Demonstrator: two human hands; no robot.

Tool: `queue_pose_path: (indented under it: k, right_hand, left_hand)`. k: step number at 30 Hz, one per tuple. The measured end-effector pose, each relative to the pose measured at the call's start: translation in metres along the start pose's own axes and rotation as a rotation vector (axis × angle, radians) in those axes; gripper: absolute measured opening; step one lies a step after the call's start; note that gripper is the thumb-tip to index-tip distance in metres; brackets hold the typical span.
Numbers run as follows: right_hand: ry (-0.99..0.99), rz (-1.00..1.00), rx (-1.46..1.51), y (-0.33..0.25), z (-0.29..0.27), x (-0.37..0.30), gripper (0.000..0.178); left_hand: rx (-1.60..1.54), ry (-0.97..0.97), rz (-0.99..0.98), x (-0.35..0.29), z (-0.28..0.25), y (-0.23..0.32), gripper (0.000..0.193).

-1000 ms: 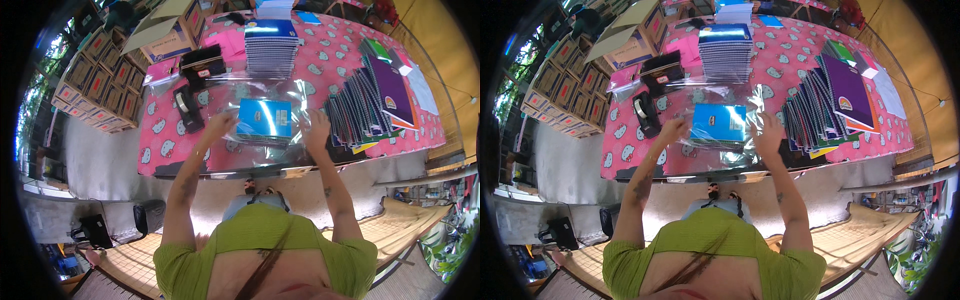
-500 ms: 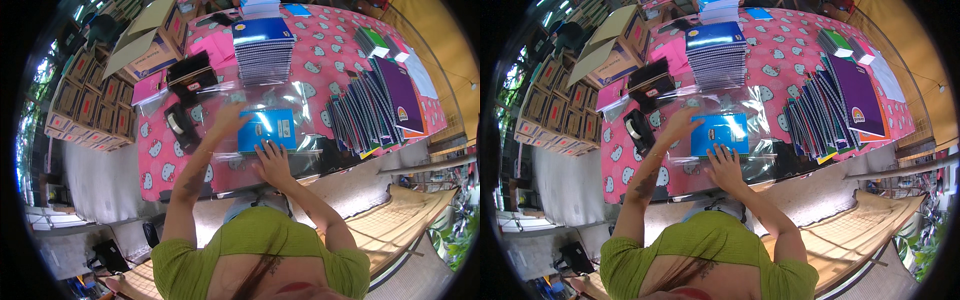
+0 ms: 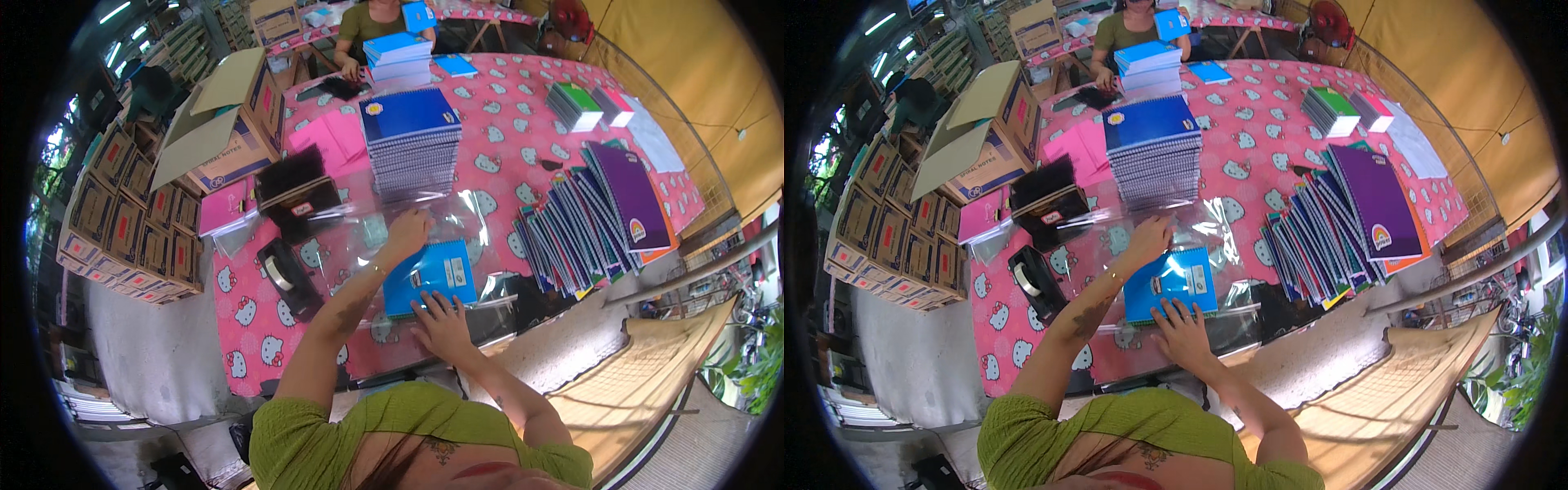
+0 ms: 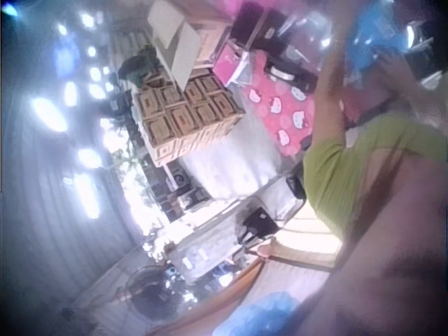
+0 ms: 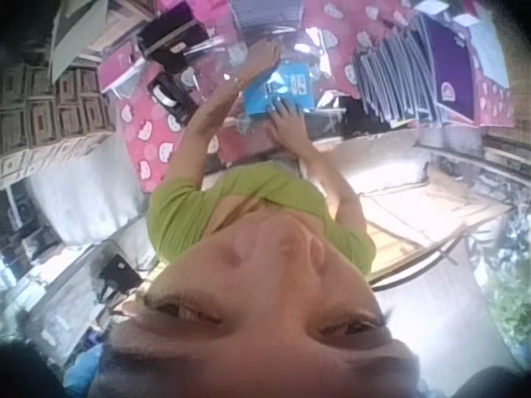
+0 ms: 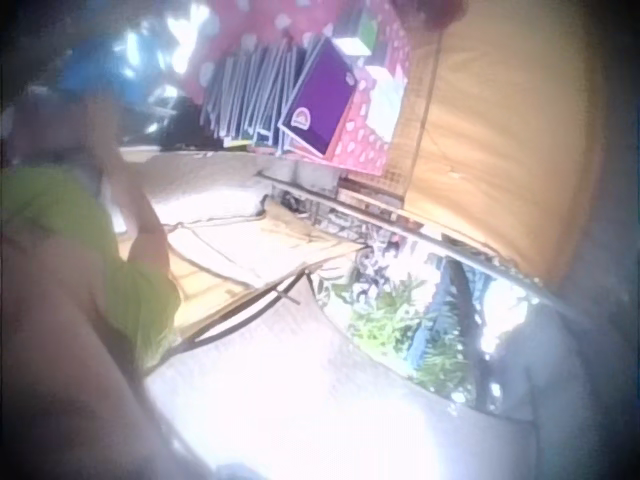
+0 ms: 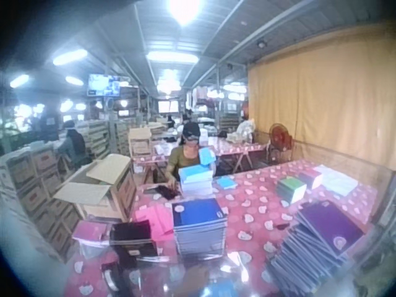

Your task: The person organizes stacks of notebooks by color on a table and then places stacks into clear plastic bags, sealing them with tape.

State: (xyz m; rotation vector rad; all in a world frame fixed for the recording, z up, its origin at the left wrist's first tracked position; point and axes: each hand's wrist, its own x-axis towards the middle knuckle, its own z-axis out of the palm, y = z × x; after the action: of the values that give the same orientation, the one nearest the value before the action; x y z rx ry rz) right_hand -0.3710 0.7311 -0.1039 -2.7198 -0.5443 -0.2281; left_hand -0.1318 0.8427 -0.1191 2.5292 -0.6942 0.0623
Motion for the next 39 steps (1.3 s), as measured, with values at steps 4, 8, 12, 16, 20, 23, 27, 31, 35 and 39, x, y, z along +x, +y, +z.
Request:
queue_pose_path:
  k: [4,8,12,16,20,23,27,31,35,39]
  right_hand:
    - [-0.002,-0.016,-0.009,-0.001,-0.004,0.005,0.056]
    - [-0.008,0.019,-0.009,0.001,-0.002,0.004,0.055]
    - [-0.016,0.010,0.002,0.000,-0.003,0.003,0.054]
    - [0.004,-0.016,-0.004,0.002,-0.002,0.002,0.055]
    - [0.006,-0.002,-0.019,0.003,-0.004,0.000,0.058]
    - [-0.010,-0.022,-0.011,0.003,-0.005,0.000,0.059]
    - [0.021,-0.071,-0.006,0.006,-0.003,-0.001,0.061]
    - [0.027,-0.069,0.006,0.013,-0.003,0.001,0.061]
    - [0.076,-0.066,0.078,0.010,0.003,0.006,0.059]
    - [-0.033,-0.064,-0.004,0.015,0.011,0.005,0.060]
  left_hand:
    - [0.205,-0.063,0.036,0.028,0.007,-0.041,0.030]
    - [0.359,0.146,0.266,0.028,0.008,-0.039,0.026]
    - [0.270,0.007,0.077,0.032,0.005,-0.042,0.021]
    - [0.340,0.193,0.169,0.021,0.008,-0.046,0.020]
    - [0.459,0.348,0.267,0.028,0.003,-0.031,0.021]
    - [0.323,0.124,0.053,0.026,-0.012,-0.021,0.020]
    - [0.172,0.094,0.089,0.008,-0.029,-0.006,0.021]
    - [0.202,0.164,0.168,-0.025,-0.049,0.034,0.014]
    - [0.187,0.304,0.287,-0.088,-0.041,0.057,0.015]
    - [-0.001,0.222,0.010,-0.126,-0.003,0.069,0.025]
